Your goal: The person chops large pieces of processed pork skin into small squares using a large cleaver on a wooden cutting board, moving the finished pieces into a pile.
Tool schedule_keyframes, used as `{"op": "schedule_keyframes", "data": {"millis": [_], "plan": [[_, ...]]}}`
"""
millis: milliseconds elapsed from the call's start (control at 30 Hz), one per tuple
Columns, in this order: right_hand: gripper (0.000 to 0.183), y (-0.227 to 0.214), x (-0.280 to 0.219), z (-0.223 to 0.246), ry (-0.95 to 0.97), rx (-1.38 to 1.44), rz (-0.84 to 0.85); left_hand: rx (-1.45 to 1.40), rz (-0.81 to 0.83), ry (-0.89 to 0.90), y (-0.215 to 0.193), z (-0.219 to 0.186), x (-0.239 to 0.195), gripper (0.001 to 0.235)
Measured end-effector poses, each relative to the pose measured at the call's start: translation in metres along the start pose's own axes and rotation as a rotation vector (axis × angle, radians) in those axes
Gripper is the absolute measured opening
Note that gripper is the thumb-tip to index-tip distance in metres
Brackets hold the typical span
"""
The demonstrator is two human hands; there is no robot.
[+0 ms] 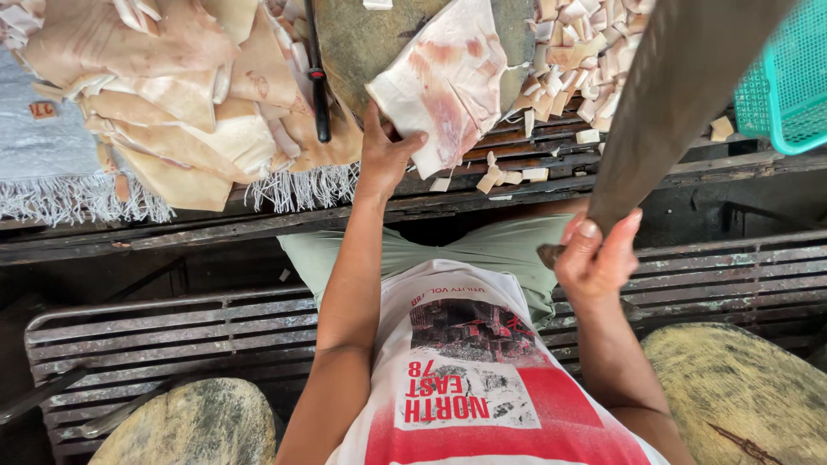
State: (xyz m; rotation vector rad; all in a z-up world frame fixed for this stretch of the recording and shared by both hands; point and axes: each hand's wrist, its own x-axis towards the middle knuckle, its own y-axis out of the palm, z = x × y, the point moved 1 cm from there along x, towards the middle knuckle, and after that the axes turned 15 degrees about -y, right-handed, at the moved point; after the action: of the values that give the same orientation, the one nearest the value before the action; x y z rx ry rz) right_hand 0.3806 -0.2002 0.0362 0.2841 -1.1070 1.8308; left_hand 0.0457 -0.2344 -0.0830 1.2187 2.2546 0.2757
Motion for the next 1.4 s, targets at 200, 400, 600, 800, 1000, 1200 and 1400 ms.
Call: {"op": "schedule_keyframes", "data": {"millis": [200,400,600,800,1000,1200,1400], "plan": [[0.062,0.025,-0.009,0.003,0.053,-0.252,0.529,-0.004,0.033,0.023,-0.004,-0.016,-0.005,0.090],[0.059,0.032,0.012,0.007,0.034,-0.147,0.371,0.119,-0.022,-0.061,-0.013,-0.028,-0.015,0.083],[0.067,0.082,0.018,-0.006,0.003,-0.186,0.434,0.082,-0.035,-0.066,-0.013,-0.022,-0.029,0.092],[0.075,0.085,0.039,-0.002,-0.052,-0.196,0.429,0.103,-0.060,-0.103,-0.015,-0.022,-0.032,0.092],[0.070,0.018,0.067,0.016,-0.194,0.067,-0.165,0.107,-0.015,-0.055,-0.020,-0.013,-0.029,0.089],[0.079,0.099,0.031,-0.012,-0.167,-0.353,0.543,0.089,-0.025,-0.054,-0.017,-0.026,-0.028,0.092],[0.075,0.079,0.033,-0.008,0.158,-0.149,0.619,0.261,-0.074,0.014,-0.035,-0.042,-0.028,0.082]]}}
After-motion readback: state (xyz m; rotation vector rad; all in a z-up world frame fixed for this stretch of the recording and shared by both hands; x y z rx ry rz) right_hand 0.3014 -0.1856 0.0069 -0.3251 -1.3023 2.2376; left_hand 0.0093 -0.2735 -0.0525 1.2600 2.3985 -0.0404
